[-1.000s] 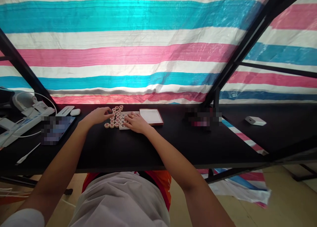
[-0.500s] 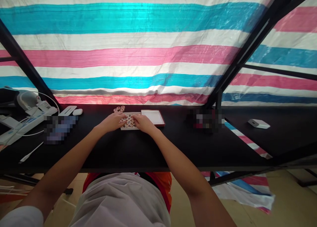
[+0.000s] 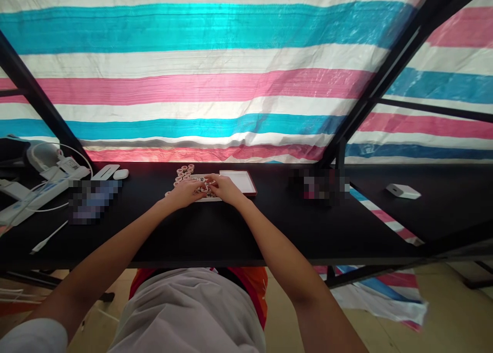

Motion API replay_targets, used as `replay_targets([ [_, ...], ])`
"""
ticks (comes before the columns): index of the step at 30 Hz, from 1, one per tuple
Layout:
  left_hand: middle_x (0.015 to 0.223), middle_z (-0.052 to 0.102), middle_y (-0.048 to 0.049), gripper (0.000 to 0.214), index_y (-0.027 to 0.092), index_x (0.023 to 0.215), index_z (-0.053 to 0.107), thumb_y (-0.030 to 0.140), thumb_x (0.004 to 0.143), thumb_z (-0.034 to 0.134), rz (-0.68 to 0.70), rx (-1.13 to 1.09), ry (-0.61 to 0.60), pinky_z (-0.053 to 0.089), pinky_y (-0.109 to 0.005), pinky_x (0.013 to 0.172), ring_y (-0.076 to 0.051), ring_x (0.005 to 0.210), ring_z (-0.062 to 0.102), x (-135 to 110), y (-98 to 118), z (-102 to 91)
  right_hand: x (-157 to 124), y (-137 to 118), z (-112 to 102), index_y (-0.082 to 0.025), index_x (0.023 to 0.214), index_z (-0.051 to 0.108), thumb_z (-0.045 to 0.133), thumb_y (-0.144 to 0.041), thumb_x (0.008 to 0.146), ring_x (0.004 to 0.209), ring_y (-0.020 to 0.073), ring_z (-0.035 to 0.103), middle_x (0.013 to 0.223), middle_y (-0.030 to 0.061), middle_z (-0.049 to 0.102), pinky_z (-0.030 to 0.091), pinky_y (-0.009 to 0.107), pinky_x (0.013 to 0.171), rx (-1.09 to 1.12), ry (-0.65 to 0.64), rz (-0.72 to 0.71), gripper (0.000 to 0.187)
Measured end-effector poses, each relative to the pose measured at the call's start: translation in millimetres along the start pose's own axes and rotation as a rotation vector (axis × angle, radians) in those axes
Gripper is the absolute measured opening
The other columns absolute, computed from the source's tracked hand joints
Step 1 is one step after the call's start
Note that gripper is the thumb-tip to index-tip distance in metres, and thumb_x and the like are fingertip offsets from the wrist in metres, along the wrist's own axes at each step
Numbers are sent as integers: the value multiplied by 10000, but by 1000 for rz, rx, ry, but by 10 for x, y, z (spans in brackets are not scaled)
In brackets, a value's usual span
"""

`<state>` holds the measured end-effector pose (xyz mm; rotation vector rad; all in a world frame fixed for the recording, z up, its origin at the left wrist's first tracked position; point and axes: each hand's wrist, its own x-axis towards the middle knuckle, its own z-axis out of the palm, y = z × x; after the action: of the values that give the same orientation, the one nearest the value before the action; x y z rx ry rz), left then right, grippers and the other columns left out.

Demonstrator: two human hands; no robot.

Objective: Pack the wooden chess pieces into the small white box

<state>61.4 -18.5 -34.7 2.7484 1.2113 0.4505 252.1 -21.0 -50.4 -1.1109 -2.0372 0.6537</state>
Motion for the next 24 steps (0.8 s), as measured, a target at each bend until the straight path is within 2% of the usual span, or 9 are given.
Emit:
replay_targets([
  [6,952,662,-64,218,196,961,623,367,846,550,-45,15,29,433,-330,868,-236,972,586,32,17,39,-19,-44,-14,-214,1105,597,513,-159,820,774,138,661,1030,42,675,528,249,662,31,26,5,302],
  [10,1117,633,-67,292,204,1093,595,335,841,529,-73,54,73,400,-329,935,-234,1046,562,3,-5,-102,-19,-77,-5,-191,1087,619,503,-191,845,782,137,642,1028,60,664,514,266,713,-43,56,-38,268],
  [13,1183,604,-110,372,188,1186,560,318,845,490,-238,177,99,386,-361,946,-270,1100,529,-47,-177,-311,-12,-55,-7,-174,1084,633,492,-198,864,807,150,622,967,70,668,494,285,763,-149,52,-74,262],
  [15,1121,625,-140,341,164,1111,603,312,827,489,-404,265,70,401,-378,913,-297,1076,537,-94,-369,-444,-7,-24,-16,-175,1083,637,494,-203,867,818,157,614,926,65,671,482,289,775,-197,37,-73,260],
  [17,1081,646,-121,288,182,1021,632,312,804,493,-558,256,-8,436,-344,840,-279,1002,579,-143,-570,-533,-3,3,-26,-175,1079,640,502,-209,866,820,160,611,910,61,674,476,288,775,-221,32,-59,257],
  [19,1055,662,-84,257,208,951,646,343,757,545,-631,180,-165,451,-296,775,-251,941,607,-184,-725,-567,0,11,-32,-176,1073,643,505,-213,866,832,162,610,925,62,676,470,284,777,-230,32,-54,252],
  [22,1021,678,-56,294,221,929,654,369,676,629,-607,89,-350,453,-248,713,-216,874,623,-212,-819,-551,-2,-10,-37,-173,1045,652,500,-205,867,848,165,606,955,62,680,461,280,781,-244,13,-65,236],
  [24,1022,680,-50,337,220,945,655,394,656,649,-572,61,-367,453,-234,696,-206,867,622,-212,-815,-532,-6,-30,-39,-170,1029,655,502,-200,863,843,167,607,955,62,682,458,278,772,-252,-1,-62,227],
])
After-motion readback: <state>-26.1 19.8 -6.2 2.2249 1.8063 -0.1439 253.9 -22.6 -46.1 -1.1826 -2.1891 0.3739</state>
